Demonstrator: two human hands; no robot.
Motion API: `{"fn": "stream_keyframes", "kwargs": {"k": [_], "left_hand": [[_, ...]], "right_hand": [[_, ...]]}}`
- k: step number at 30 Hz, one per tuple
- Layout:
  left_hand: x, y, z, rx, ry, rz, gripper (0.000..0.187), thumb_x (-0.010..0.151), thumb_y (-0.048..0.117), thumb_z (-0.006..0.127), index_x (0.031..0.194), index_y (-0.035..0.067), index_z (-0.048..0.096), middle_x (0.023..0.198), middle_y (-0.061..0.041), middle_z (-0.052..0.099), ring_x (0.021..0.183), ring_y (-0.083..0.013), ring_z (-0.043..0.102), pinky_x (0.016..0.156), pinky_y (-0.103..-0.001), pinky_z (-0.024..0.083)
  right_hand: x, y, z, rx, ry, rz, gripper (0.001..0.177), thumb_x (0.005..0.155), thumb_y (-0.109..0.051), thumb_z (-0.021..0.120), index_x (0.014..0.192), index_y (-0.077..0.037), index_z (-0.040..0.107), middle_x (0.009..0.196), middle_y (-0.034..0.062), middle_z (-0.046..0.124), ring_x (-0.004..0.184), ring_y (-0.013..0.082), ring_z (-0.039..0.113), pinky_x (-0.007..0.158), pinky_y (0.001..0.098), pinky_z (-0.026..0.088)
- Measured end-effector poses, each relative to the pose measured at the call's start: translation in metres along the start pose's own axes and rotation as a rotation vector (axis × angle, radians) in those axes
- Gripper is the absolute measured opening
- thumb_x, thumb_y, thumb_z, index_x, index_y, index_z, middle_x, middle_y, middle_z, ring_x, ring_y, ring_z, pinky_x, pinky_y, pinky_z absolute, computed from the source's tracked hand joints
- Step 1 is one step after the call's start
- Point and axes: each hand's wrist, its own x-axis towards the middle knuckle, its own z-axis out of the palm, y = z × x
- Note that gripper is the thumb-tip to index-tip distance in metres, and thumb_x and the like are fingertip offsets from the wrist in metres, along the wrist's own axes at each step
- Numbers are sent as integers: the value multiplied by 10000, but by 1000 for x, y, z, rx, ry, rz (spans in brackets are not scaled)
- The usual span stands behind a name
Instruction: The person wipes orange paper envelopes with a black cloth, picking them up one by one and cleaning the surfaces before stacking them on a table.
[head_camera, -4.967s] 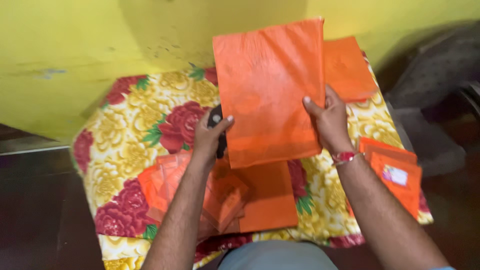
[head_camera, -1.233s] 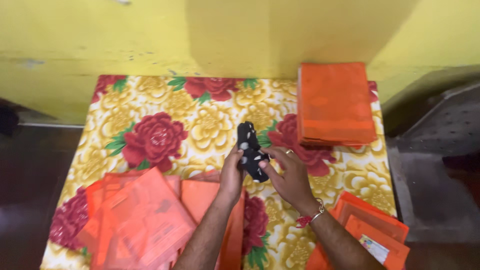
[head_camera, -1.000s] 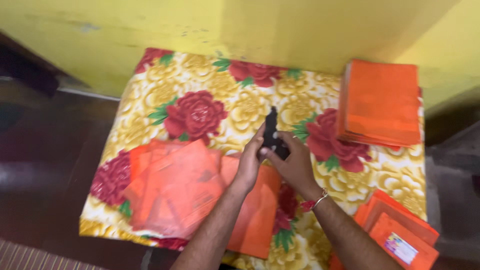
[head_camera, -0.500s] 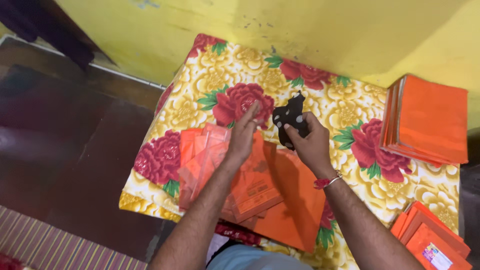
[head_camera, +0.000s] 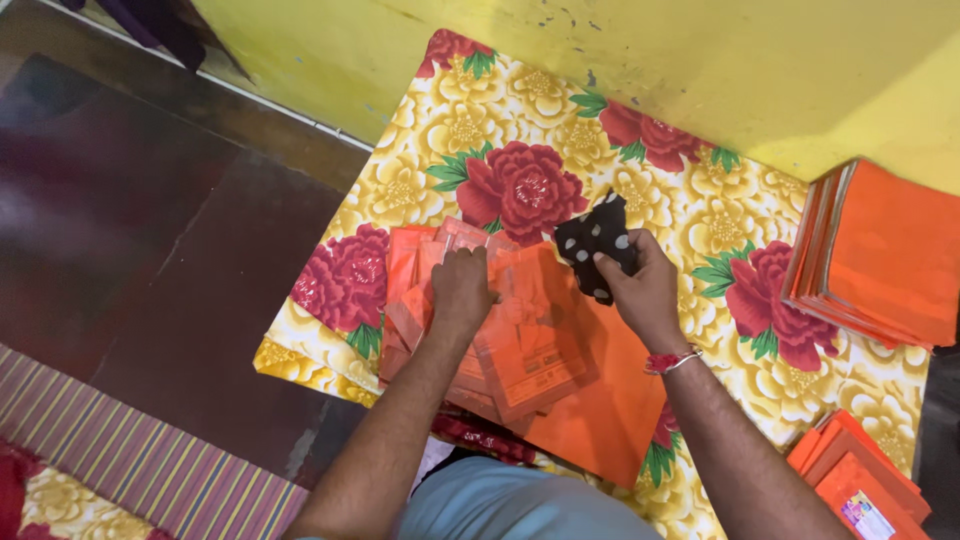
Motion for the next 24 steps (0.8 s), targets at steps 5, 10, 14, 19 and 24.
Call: {"fn": "stream_keyframes", "kwargs": {"k": [5,10,14,19,24], "left_hand": [[3,-13,14,-248,-37,-71,429,688,320,904,1031,104,765,1019,-150,733,962,-341,700,823,-462,539],[7,-48,29,-478,30,-223,302,821,293,817,1028,77,773,951,-173,752,916,-357,716,809,-451,539],[-7,-78,64,-799,255,-351,281,868,195,791,1082,21,735,975,-131,779,891,-253,756,796,-377,558],[-41,-100,80,-1099,31,-325,405,703,40,850,1084,14,716,984,-65,788,872,-151,739,754,-304,592],[-33,-97,57,-1005,-159,-500,386,741,20,864,1088,18,695,956,-101,762,770,-177,692,628,-343,545]], "right_hand": [[-10,20,-11,30,27,-6,241,931,-79,739,1093,-12,574,974,46,722,851,63,672,710,236,554],[-16,37,-19,41,41,65,293,910,-102,744,1121,-13,561,966,53,725,846,85,686,681,253,566],[-13,51,-9,104,32,67,273,921,-100,748,1108,-14,570,967,64,722,838,93,679,683,260,562],[-17,55,17,274,-38,96,288,914,-96,738,1130,-24,560,971,64,719,848,104,694,676,262,572],[-10,38,47,421,-166,131,278,940,-120,718,1165,-34,578,1029,56,722,907,108,707,744,250,594]]}}
